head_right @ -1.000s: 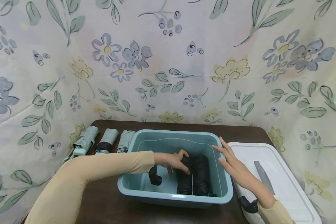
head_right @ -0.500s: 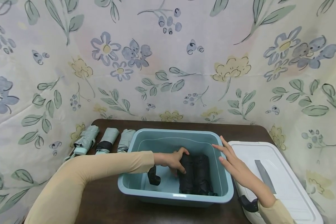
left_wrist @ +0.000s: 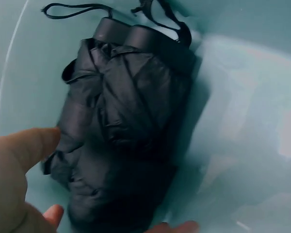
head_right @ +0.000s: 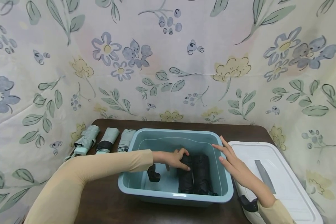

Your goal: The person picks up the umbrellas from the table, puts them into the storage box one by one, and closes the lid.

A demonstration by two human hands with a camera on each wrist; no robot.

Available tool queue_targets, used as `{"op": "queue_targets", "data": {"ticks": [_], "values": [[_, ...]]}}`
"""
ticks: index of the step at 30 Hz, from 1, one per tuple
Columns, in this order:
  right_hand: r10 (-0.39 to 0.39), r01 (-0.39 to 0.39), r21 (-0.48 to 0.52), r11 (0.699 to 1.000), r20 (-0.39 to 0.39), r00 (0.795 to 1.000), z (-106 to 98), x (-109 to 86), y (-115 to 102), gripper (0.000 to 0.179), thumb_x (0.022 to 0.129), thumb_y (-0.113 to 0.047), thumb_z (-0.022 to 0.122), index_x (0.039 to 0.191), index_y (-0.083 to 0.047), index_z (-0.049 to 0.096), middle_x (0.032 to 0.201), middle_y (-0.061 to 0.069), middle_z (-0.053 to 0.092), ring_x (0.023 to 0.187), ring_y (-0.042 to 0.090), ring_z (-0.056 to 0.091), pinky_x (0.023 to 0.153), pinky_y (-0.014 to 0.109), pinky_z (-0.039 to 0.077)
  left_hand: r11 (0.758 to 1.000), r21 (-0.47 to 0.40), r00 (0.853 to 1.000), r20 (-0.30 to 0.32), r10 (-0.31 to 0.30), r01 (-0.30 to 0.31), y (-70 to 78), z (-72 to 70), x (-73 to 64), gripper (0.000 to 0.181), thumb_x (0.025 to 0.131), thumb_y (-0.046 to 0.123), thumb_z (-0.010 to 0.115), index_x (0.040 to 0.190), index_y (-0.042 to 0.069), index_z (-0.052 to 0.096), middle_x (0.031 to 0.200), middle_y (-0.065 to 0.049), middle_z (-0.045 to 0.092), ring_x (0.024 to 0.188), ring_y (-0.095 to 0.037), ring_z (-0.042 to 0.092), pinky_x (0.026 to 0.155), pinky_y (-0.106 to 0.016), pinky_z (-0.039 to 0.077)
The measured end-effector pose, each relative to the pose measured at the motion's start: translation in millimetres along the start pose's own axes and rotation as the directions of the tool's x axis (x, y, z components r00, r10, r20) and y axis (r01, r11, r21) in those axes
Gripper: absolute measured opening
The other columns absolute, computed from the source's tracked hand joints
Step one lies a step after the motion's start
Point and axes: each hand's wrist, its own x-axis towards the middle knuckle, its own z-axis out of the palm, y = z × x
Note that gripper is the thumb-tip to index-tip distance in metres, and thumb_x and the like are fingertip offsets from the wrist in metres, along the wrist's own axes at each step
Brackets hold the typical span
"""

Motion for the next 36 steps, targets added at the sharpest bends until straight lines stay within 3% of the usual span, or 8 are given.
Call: {"op": "queue_targets", "data": {"ticks": [8, 13, 17, 21, 24, 28, 31, 36], "values": [[0.001, -0.001, 0.001, 1.000, -0.004, 1.000, 0, -0.5, 1, 0.046, 0.100, -0.020, 0.035, 0.145, -0.026, 0.029, 0.156, 0.006, -0.005, 0.136, 0.049, 0.007, 0.079, 0.079, 0.022, 0.981, 0.194, 0.997, 0.084, 0.001, -0.017, 7.7, -12.7, -8.9, 0.065, 0.090, 0.044, 0.056, 0.142, 0.026, 0.021, 0.147, -0.013, 0.017, 0.116, -0.030, 0.044, 0.077, -0.046, 0.051], [-0.003, 0.003, 0.003, 1.000, -0.004, 1.000, 0, -1.5, 1, 0.046, 0.100, -0.020, 0.035, 0.145, -0.025, 0.029, 0.156, 0.007, -0.005, 0.136, 0.049, 0.007, 0.079, 0.080, 0.022, 0.972, 0.226, 0.991, 0.130, 0.032, -0.061, 9.3, -18.1, -12.7, 0.069, 0.090, 0.045, 0.055, 0.146, 0.027, 0.018, 0.151, -0.010, 0.013, 0.124, -0.029, 0.039, 0.084, -0.045, 0.049], [-0.004, 0.004, 0.004, 1.000, -0.007, 1.000, 0, -1.5, 1, 0.045, 0.100, -0.020, 0.035, 0.145, -0.024, 0.029, 0.156, 0.004, -0.006, 0.136, 0.049, 0.007, 0.079, 0.080, 0.022, 0.966, 0.234, 0.984, 0.160, 0.076, -0.113, 11.0, -23.1, -18.2, 0.069, 0.090, 0.044, 0.055, 0.146, 0.027, 0.017, 0.150, -0.011, 0.013, 0.123, -0.027, 0.039, 0.082, -0.041, 0.049], [-0.004, 0.004, 0.008, 1.000, -0.006, 1.000, 0, -1.2, 0, 0.045, 0.100, -0.020, 0.035, 0.145, -0.024, 0.029, 0.156, 0.004, -0.005, 0.136, 0.049, 0.007, 0.079, 0.079, 0.021, 0.959, 0.222, 0.968, 0.213, 0.130, -0.178, 15.7, -30.1, -25.8, 0.068, 0.091, 0.041, 0.056, 0.145, 0.028, 0.017, 0.150, -0.011, 0.015, 0.121, -0.025, 0.039, 0.079, -0.034, 0.048], [-0.005, 0.005, 0.002, 1.000, -0.006, 1.000, 1, -1.1, 0, 0.045, 0.100, -0.020, 0.035, 0.145, -0.024, 0.029, 0.156, 0.005, -0.005, 0.135, 0.050, 0.008, 0.080, 0.079, 0.022, 0.951, 0.212, 0.957, 0.234, 0.173, -0.224, 18.6, -35.8, -31.0, 0.068, 0.091, 0.040, 0.055, 0.145, 0.028, 0.016, 0.151, -0.010, 0.014, 0.127, -0.025, 0.034, 0.083, -0.032, 0.046], [-0.006, 0.006, -0.004, 1.000, -0.013, 1.000, 0, -0.8, 0, 0.045, 0.100, -0.020, 0.035, 0.144, -0.024, 0.029, 0.156, 0.006, -0.004, 0.136, 0.049, 0.008, 0.080, 0.079, 0.022, 0.933, 0.211, 0.942, 0.237, 0.239, -0.290, 19.8, -43.3, -36.9, 0.067, 0.092, 0.039, 0.054, 0.146, 0.027, 0.014, 0.153, -0.005, 0.012, 0.138, -0.022, 0.020, 0.100, -0.035, 0.037], [-0.010, 0.010, 0.014, 1.000, -0.011, 1.000, 1, -1.0, 1, 0.045, 0.100, -0.020, 0.035, 0.144, -0.024, 0.030, 0.156, 0.004, -0.005, 0.136, 0.048, 0.006, 0.081, 0.079, 0.021, 0.926, 0.179, 0.923, 0.264, 0.280, -0.332, 18.9, -48.5, -42.5, 0.067, 0.093, 0.037, 0.053, 0.146, 0.029, 0.012, 0.153, 0.000, 0.010, 0.141, -0.020, 0.016, 0.107, -0.037, 0.029], [-0.019, 0.019, 0.036, 0.999, -0.006, 1.000, 2, -1.9, 2, 0.044, 0.100, -0.018, 0.035, 0.144, -0.024, 0.030, 0.156, 0.003, -0.006, 0.137, 0.046, 0.003, 0.082, 0.077, 0.021, 0.923, 0.098, 0.894, 0.305, 0.328, -0.372, 17.8, -59.9, -57.1, 0.068, 0.093, 0.037, 0.054, 0.146, 0.035, 0.011, 0.151, 0.004, 0.016, 0.136, -0.013, 0.025, 0.102, -0.033, 0.035]]}}
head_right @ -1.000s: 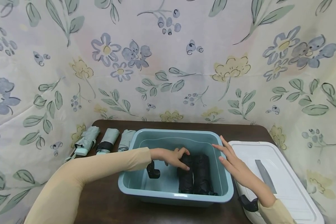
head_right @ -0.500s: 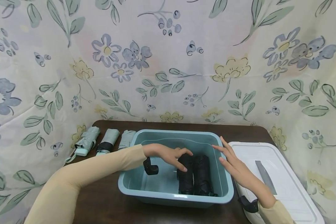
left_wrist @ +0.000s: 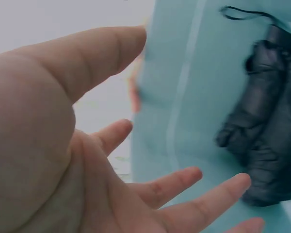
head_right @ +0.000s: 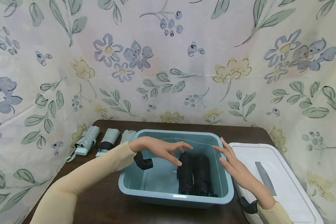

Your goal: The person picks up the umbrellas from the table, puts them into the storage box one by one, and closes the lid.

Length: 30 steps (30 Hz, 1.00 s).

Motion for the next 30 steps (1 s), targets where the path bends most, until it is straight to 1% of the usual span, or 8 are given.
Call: {"op": "queue_targets", "data": {"ticks": [6, 10, 12, 16, 20, 23, 27, 30], "values": [[0.004, -0.004, 0.006, 1.000, -0.016, 1.000, 0, 0.1, -2, 0.044, 0.100, -0.019, 0.035, 0.144, -0.023, 0.031, 0.156, 0.004, -0.005, 0.137, 0.046, 0.003, 0.081, 0.078, 0.019, 0.996, -0.039, 0.996, -0.049, 0.079, -0.080, 4.1, -7.0, -17.0, 0.063, 0.094, 0.034, 0.053, 0.144, 0.039, 0.014, 0.146, 0.002, 0.024, 0.125, -0.011, 0.042, 0.094, -0.029, 0.043], [0.004, -0.004, 0.009, 1.000, -0.020, 1.000, 0, 0.3, -2, 0.044, 0.100, -0.019, 0.035, 0.143, -0.022, 0.032, 0.156, 0.005, -0.005, 0.137, 0.047, 0.003, 0.081, 0.078, 0.019, 0.987, -0.074, 0.987, -0.074, 0.140, -0.146, 5.2, -8.1, -26.4, 0.063, 0.096, 0.027, 0.052, 0.146, 0.033, 0.015, 0.146, -0.001, 0.025, 0.124, -0.014, 0.046, 0.095, -0.031, 0.044], [0.003, -0.003, 0.007, 1.000, -0.020, 1.000, 0, 0.4, -2, 0.044, 0.100, -0.019, 0.035, 0.144, -0.023, 0.031, 0.156, 0.005, -0.004, 0.137, 0.046, 0.004, 0.081, 0.078, 0.020, 0.982, -0.070, 0.981, -0.097, 0.168, -0.175, 6.0, -7.7, -31.9, 0.063, 0.096, 0.024, 0.051, 0.147, 0.029, 0.015, 0.146, -0.003, 0.027, 0.124, -0.014, 0.046, 0.095, -0.031, 0.044], [-0.002, 0.002, 0.001, 1.000, -0.018, 1.000, 1, 0.2, 0, 0.045, 0.100, -0.019, 0.035, 0.144, -0.024, 0.031, 0.156, 0.004, -0.004, 0.137, 0.046, 0.005, 0.081, 0.077, 0.020, 0.972, -0.050, 0.960, -0.175, 0.217, -0.228, 5.6, -5.6, -43.6, 0.062, 0.096, 0.019, 0.052, 0.148, 0.024, 0.018, 0.145, -0.006, 0.031, 0.124, -0.018, 0.047, 0.093, -0.028, 0.045], [-0.006, 0.006, 0.003, 1.000, -0.017, 1.000, 1, 0.2, -1, 0.044, 0.100, -0.019, 0.035, 0.144, -0.024, 0.031, 0.156, 0.004, -0.004, 0.137, 0.047, 0.004, 0.081, 0.078, 0.019, 0.957, -0.078, 0.936, -0.246, 0.253, -0.280, 1.6, -4.3, -54.3, 0.061, 0.095, 0.015, 0.053, 0.146, 0.024, 0.022, 0.144, -0.006, 0.032, 0.123, -0.021, 0.049, 0.093, -0.028, 0.046], [-0.010, 0.010, 0.008, 1.000, -0.016, 1.000, 1, 0.1, -2, 0.044, 0.100, -0.019, 0.035, 0.144, -0.024, 0.031, 0.156, 0.004, -0.004, 0.137, 0.046, 0.004, 0.081, 0.078, 0.019, 0.951, -0.073, 0.920, -0.287, 0.267, -0.299, 3.5, -3.0, -65.4, 0.060, 0.094, 0.012, 0.054, 0.146, 0.020, 0.025, 0.144, -0.006, 0.034, 0.121, -0.022, 0.050, 0.092, -0.029, 0.046], [-0.015, 0.015, 0.013, 1.000, -0.016, 1.000, 1, -0.2, -1, 0.045, 0.100, -0.018, 0.034, 0.144, -0.024, 0.030, 0.156, 0.003, -0.005, 0.137, 0.046, 0.003, 0.081, 0.078, 0.019, 0.946, -0.030, 0.894, -0.338, 0.294, -0.322, 6.1, -1.5, -79.4, 0.056, 0.093, 0.009, 0.054, 0.144, 0.012, 0.030, 0.143, -0.008, 0.038, 0.120, -0.025, 0.052, 0.092, -0.031, 0.047], [-0.021, 0.022, 0.011, 1.000, -0.020, 1.000, 1, -0.1, -1, 0.045, 0.100, -0.018, 0.034, 0.144, -0.023, 0.030, 0.156, 0.001, -0.005, 0.137, 0.045, 0.002, 0.081, 0.078, 0.019, 0.935, -0.030, 0.871, -0.378, 0.315, -0.352, -3.9, -2.4, -83.2, 0.054, 0.093, 0.007, 0.054, 0.143, 0.011, 0.032, 0.144, -0.005, 0.036, 0.120, -0.025, 0.051, 0.095, -0.033, 0.045]]}}
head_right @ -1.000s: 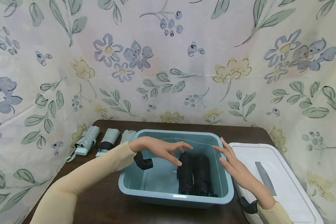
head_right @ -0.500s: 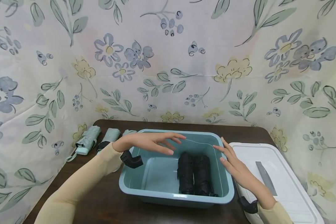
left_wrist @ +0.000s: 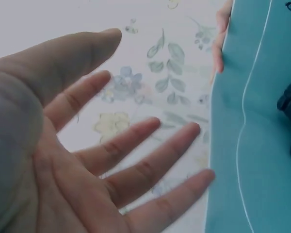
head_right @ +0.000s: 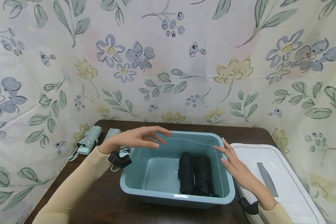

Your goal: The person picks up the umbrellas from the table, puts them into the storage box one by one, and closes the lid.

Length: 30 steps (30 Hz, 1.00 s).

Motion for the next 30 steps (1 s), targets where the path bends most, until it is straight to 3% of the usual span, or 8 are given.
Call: {"op": "queue_targets", "data": {"ticks": [8, 14, 22, 30], "values": [[0.000, 0.000, -0.003, 1.000, -0.007, 1.000, -2, 1.3, 1, 0.044, 0.100, -0.019, 0.035, 0.143, -0.022, 0.032, 0.156, 0.002, -0.004, 0.138, 0.044, 0.002, 0.080, 0.078, 0.019, 1.000, -0.030, 0.993, -0.116, -0.006, 0.003, -22.2, -6.4, -17.5, 0.053, 0.093, 0.012, 0.056, 0.142, 0.017, 0.036, 0.144, 0.004, 0.037, 0.121, -0.020, 0.051, 0.095, -0.034, 0.045], [0.000, 0.000, 0.015, 1.000, -0.005, 1.000, -3, 1.0, 1, 0.044, 0.100, -0.018, 0.035, 0.143, -0.022, 0.032, 0.156, 0.002, -0.005, 0.138, 0.043, 0.000, 0.081, 0.079, 0.017, 1.000, -0.010, 0.972, -0.237, -0.003, 0.001, -31.9, -7.2, -35.4, 0.050, 0.094, 0.014, 0.055, 0.141, 0.019, 0.038, 0.143, 0.004, 0.040, 0.122, -0.022, 0.050, 0.092, -0.036, 0.047], [-0.015, 0.015, 0.044, 0.999, -0.001, 1.000, 0, 1.7, 2, 0.045, 0.099, -0.017, 0.035, 0.144, -0.022, 0.030, 0.156, 0.001, -0.005, 0.139, 0.039, -0.004, 0.083, 0.079, 0.014, 1.000, -0.002, 0.913, -0.408, -0.002, 0.001, -44.3, -4.9, -61.3, 0.046, 0.095, 0.012, 0.052, 0.139, 0.020, 0.041, 0.143, -0.002, 0.039, 0.123, -0.028, 0.048, 0.090, -0.040, 0.047], [0.001, 0.000, 0.064, 0.998, -0.013, 1.000, 3, 1.6, 3, 0.046, 0.099, -0.017, 0.036, 0.144, -0.020, 0.030, 0.156, 0.006, -0.006, 0.138, 0.042, -0.004, 0.083, 0.079, 0.012, 1.000, 0.001, 0.846, -0.532, 0.027, -0.031, -50.1, -6.4, -71.5, 0.044, 0.094, 0.008, 0.052, 0.137, 0.014, 0.043, 0.142, -0.003, 0.040, 0.126, -0.027, 0.044, 0.093, -0.037, 0.046]]}}
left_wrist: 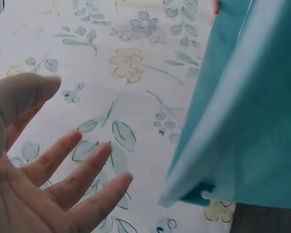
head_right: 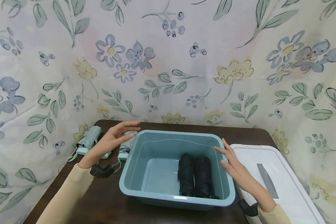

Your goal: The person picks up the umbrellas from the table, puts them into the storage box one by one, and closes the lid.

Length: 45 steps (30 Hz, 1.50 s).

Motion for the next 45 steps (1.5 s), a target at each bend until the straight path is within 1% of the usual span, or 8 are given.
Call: {"op": "queue_targets", "data": {"ticks": [10, 15, 19, 26, 29, 36, 40, 45], "values": [[0.005, -0.005, 0.006, 1.000, -0.006, 1.000, 0, 0.5, 0, 0.047, 0.099, -0.016, 0.036, 0.145, -0.020, 0.029, 0.156, -0.002, -0.008, 0.139, 0.040, -0.005, 0.084, 0.079, 0.012, 0.994, 0.075, 0.993, -0.093, -0.071, 0.078, -19.8, -8.1, -2.7, 0.044, 0.095, 0.016, 0.053, 0.137, 0.018, 0.041, 0.143, -0.001, 0.036, 0.130, -0.028, 0.038, 0.100, -0.044, 0.040], [0.004, -0.004, 0.004, 1.000, -0.013, 1.000, 0, 1.1, 0, 0.046, 0.099, -0.016, 0.036, 0.144, -0.020, 0.030, 0.156, 0.004, -0.007, 0.138, 0.041, -0.004, 0.084, 0.079, 0.013, 0.987, 0.094, 0.987, -0.111, -0.116, 0.127, -18.9, -8.2, -3.8, 0.046, 0.095, 0.015, 0.054, 0.138, 0.016, 0.039, 0.144, -0.005, 0.034, 0.129, -0.032, 0.038, 0.098, -0.049, 0.040], [0.000, 0.000, 0.014, 1.000, -0.015, 1.000, 1, 1.3, 1, 0.045, 0.099, -0.017, 0.036, 0.143, -0.019, 0.032, 0.156, 0.008, -0.006, 0.138, 0.041, -0.004, 0.084, 0.080, 0.012, 0.983, 0.089, 0.983, -0.109, -0.149, 0.159, -15.8, -8.2, -4.5, 0.048, 0.094, 0.012, 0.053, 0.140, 0.011, 0.036, 0.144, -0.013, 0.034, 0.127, -0.039, 0.039, 0.096, -0.053, 0.040], [0.003, -0.002, 0.017, 1.000, -0.015, 1.000, 0, 1.5, 1, 0.044, 0.099, -0.017, 0.035, 0.143, -0.018, 0.032, 0.156, 0.002, -0.007, 0.138, 0.042, -0.005, 0.083, 0.080, 0.012, 0.957, 0.158, 0.969, -0.086, -0.231, 0.242, -57.1, -11.6, -8.1, 0.050, 0.094, 0.022, 0.055, 0.140, 0.020, 0.037, 0.146, -0.006, 0.031, 0.130, -0.041, 0.035, 0.096, -0.054, 0.040], [0.004, -0.003, 0.016, 1.000, -0.014, 1.000, 1, 1.4, 2, 0.044, 0.099, -0.017, 0.035, 0.143, -0.017, 0.032, 0.156, 0.000, -0.007, 0.138, 0.043, -0.005, 0.083, 0.080, 0.011, 0.945, 0.182, 0.962, -0.071, -0.264, 0.272, -63.4, -9.8, -9.5, 0.049, 0.094, 0.022, 0.056, 0.140, 0.018, 0.039, 0.146, -0.009, 0.029, 0.130, -0.043, 0.032, 0.098, -0.057, 0.036], [0.016, -0.016, 0.006, 1.000, -0.008, 1.000, 1, 0.5, 3, 0.044, 0.099, -0.019, 0.035, 0.143, -0.018, 0.032, 0.156, 0.002, -0.007, 0.137, 0.045, -0.003, 0.082, 0.080, 0.013, 0.929, 0.278, 0.969, -0.034, -0.245, 0.244, -73.3, -7.6, -9.6, 0.049, 0.093, 0.022, 0.057, 0.137, 0.008, 0.042, 0.141, -0.016, 0.036, 0.130, -0.039, 0.032, 0.102, -0.058, 0.029], [0.017, -0.017, -0.001, 1.000, -0.008, 1.000, 2, 0.3, 3, 0.044, 0.099, -0.019, 0.035, 0.143, -0.018, 0.032, 0.156, 0.005, -0.007, 0.137, 0.046, -0.002, 0.081, 0.080, 0.014, 0.885, 0.393, 0.965, -0.031, -0.261, 0.252, -80.1, -7.9, -9.5, 0.048, 0.092, 0.021, 0.058, 0.135, 0.005, 0.044, 0.141, -0.022, 0.035, 0.131, -0.038, 0.028, 0.101, -0.058, 0.029], [0.022, -0.022, -0.002, 1.000, -0.006, 1.000, 2, 0.4, 3, 0.044, 0.099, -0.019, 0.035, 0.143, -0.018, 0.033, 0.156, 0.003, -0.007, 0.137, 0.046, -0.003, 0.081, 0.080, 0.014, 0.800, 0.506, 0.937, -0.045, -0.347, 0.321, -86.0, -7.6, -10.6, 0.045, 0.092, 0.020, 0.059, 0.132, 0.005, 0.047, 0.139, -0.028, 0.031, 0.130, -0.045, 0.028, 0.096, -0.060, 0.034]]}}
